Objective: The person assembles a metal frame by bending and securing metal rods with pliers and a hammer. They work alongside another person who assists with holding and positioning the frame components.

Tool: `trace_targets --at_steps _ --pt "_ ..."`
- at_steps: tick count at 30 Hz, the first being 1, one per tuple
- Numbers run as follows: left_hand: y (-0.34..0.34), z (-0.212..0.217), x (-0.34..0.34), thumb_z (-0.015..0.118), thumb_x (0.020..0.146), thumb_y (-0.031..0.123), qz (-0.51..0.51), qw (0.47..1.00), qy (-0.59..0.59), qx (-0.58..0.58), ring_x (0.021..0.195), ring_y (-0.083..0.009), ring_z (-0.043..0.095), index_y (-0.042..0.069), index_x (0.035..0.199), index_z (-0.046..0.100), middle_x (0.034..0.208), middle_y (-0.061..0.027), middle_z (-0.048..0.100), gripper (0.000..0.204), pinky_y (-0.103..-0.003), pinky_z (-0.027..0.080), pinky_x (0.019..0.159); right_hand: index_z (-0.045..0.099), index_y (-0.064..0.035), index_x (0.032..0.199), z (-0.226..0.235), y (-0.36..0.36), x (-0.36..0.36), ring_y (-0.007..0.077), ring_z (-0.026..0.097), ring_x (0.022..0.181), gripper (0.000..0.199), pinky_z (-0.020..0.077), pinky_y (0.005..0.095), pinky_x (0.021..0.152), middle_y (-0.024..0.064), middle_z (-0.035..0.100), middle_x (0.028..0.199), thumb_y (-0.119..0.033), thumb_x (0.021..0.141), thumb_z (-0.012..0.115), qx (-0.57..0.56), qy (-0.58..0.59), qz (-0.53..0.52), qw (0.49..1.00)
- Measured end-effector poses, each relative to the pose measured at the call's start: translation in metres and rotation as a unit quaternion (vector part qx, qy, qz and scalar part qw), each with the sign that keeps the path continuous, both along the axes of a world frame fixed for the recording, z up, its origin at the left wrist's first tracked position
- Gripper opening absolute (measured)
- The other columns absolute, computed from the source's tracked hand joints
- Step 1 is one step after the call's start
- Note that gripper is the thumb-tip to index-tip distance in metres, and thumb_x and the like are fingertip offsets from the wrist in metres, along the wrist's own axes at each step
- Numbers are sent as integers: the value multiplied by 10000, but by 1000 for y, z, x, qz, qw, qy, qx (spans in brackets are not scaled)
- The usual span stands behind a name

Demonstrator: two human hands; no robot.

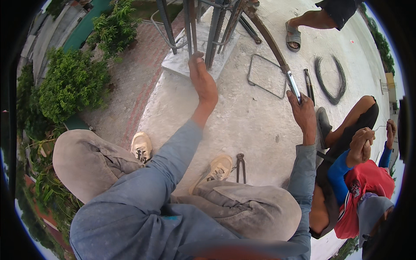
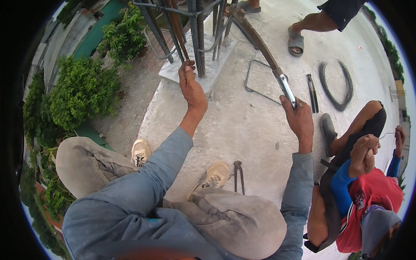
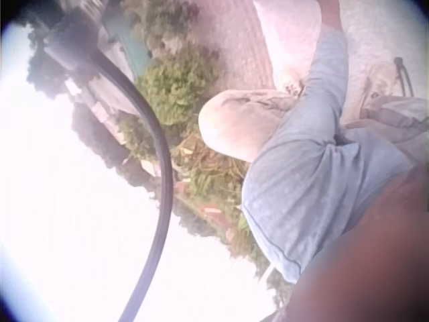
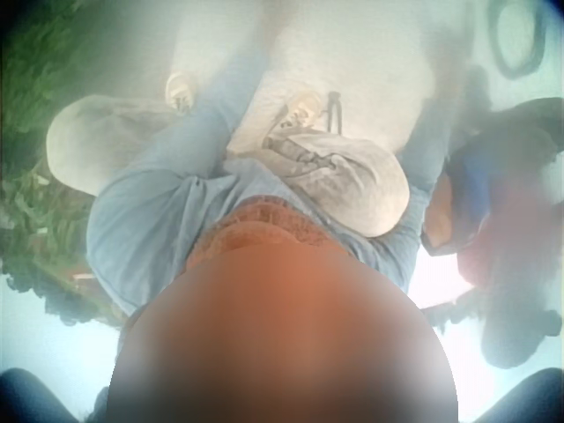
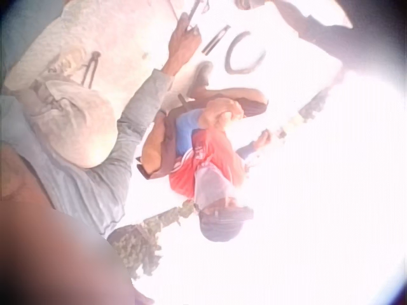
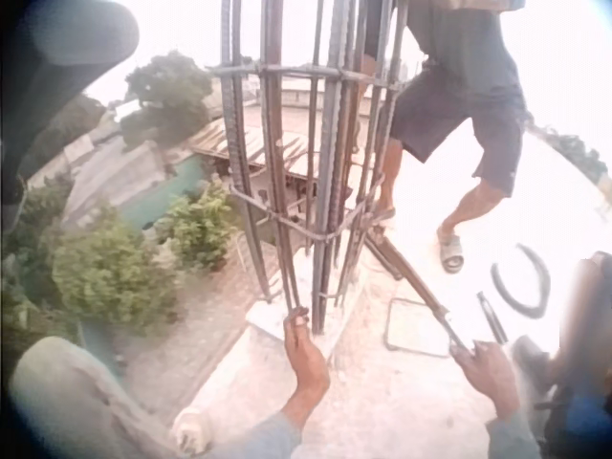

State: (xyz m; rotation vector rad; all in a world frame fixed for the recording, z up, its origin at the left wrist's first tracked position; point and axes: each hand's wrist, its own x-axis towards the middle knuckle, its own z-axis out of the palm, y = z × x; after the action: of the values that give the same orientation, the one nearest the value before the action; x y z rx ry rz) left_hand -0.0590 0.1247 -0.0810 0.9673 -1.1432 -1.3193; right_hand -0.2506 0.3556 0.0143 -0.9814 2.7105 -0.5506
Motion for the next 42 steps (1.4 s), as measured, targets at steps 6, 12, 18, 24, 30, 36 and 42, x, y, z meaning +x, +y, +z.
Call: trace_targets --at_steps 6,12,18,24,30,36,42 --pt "-40 1 -29 287 1118 466 -61 997 35 -32 728 -194 611 -54 845 712 714 -88 660 725 -353 468 762 674 39 870 6 0 6 205 418 524 661 390 417 523 100 448 563 -615 964 654 3 35 -2 999" --pt "-59 3 -35 222 1096 552 -87 995 -6 -42 523 -181 538 -23 689 654 547 -68 569 826 -332 430 551 653 25 847 5 -3 5 162 374 523 581 365 395 504 78 427 555 -542 963 703 3 6 -26 1000" --pt "-61 -11 -43 204 1084 562 -72 996 -11 -50 483 -198 506 -1 615 577 497 -68 508 822 -337 384 508 627 27 807 -1 -12 14 152 356 522 564 348 392 494 68 420 549 -506 964 721 6 -17 -44 999" --pt "-60 -12 -47 198 1069 586 -53 999 -14 3 489 -197 507 -6 628 570 507 -74 516 827 -341 384 514 644 36 807 5 -14 46 229 389 516 538 392 415 516 123 473 558 -472 946 754 12 10 -86 996" --pt "-59 -11 -42 218 1068 582 -72 997 -14 0 510 -187 518 -13 670 616 527 -65 510 819 -327 413 535 645 28 801 5 -19 66 279 438 502 540 414 438 531 148 513 569 -483 939 754 4 9 -103 995" --pt "-58 -10 -42 204 1080 531 -74 997 -4 -10 523 -198 519 -17 684 621 530 -69 516 795 -343 414 551 654 22 802 6 -23 79 343 504 521 558 441 471 560 188 562 601 -513 923 757 20 17 -117 993" --pt "-62 -13 -46 203 1068 642 -53 998 9 -41 464 -199 501 38 535 481 471 -65 504 851 -338 409 524 657 25 808 7 -24 83 351 544 577 580 461 471 591 190 580 638 -536 918 748 46 10 -149 988"
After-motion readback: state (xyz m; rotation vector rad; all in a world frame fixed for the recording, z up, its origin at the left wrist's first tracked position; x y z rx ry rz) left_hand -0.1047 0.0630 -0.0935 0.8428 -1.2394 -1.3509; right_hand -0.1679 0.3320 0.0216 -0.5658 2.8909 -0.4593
